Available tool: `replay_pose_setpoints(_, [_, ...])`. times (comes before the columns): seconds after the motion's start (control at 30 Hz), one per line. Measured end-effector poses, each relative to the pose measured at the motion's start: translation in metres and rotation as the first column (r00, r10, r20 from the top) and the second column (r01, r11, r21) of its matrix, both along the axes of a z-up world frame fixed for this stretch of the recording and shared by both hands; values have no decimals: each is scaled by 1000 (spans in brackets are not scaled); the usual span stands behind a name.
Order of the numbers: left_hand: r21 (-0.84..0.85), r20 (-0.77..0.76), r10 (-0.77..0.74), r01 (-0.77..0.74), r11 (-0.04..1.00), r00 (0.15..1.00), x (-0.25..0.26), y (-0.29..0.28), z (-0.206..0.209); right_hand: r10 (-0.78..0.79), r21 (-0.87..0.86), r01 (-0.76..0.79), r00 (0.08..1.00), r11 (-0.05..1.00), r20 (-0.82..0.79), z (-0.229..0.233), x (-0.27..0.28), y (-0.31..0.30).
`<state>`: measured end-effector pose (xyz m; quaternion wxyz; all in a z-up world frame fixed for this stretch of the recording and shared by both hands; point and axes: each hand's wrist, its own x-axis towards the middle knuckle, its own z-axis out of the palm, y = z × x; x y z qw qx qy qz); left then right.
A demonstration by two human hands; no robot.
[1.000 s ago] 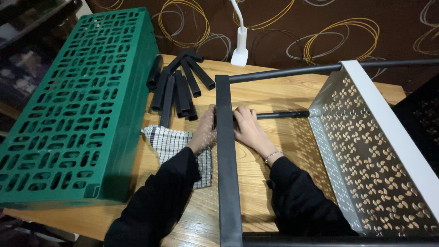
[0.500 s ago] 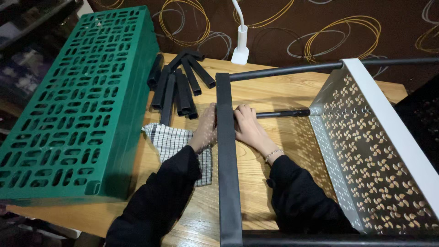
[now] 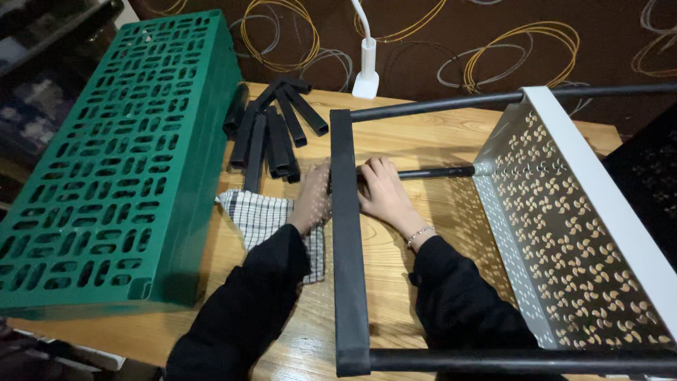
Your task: The person assembles a small shelving unit by inserting black plastic rods into a white perforated frame and attaching black perforated panels. They wipe the frame and rods with a cloth during assembly and place the finished unit on the table.
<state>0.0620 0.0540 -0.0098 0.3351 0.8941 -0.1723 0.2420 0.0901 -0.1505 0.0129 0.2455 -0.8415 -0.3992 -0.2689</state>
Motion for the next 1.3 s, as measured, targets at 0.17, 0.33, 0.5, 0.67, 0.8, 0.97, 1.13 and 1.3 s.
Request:
replay_pose_setpoints(0.17, [-65,-53,64,-67,996,997,2,0,-4,-34,-117,28,998,993,-54,16,-1,-17])
replay_pose_setpoints(0.33, [-42,-40,27,-29,999,999,6,3,-8,80,-92,-80,997,993,1,14,0,-19])
replay_pose_setpoints(0.5, [-34,81,-63,66,997,995,5,4,-7,71,-135,-72,997,988,-6,6,2,-21])
replay_pose_setpoints(0.67, [41,85,-68,65,997,994,3,2,-8,80,-151,-81,997,985,-13,6,-1,-25])
replay_pose_setpoints(0.8, [166,354,-112,55,985,929,5,-1,-6,56,-242,-59,998,968,-22,11,-6,-28])
replay_pose_setpoints(0.97, [109,178,-131,112,988,975,0,-4,-4,39,-263,-41,999,964,-14,14,-15,-30])
replay_pose_setpoints(1.13, [94,149,-144,131,987,978,7,4,-21,-19,-236,31,998,971,53,10,-21,-25])
replay_pose_setpoints(1.3, [706,66,17,-59,706,998,23,22,-22,-59,-206,84,990,975,125,-3,-32,-4])
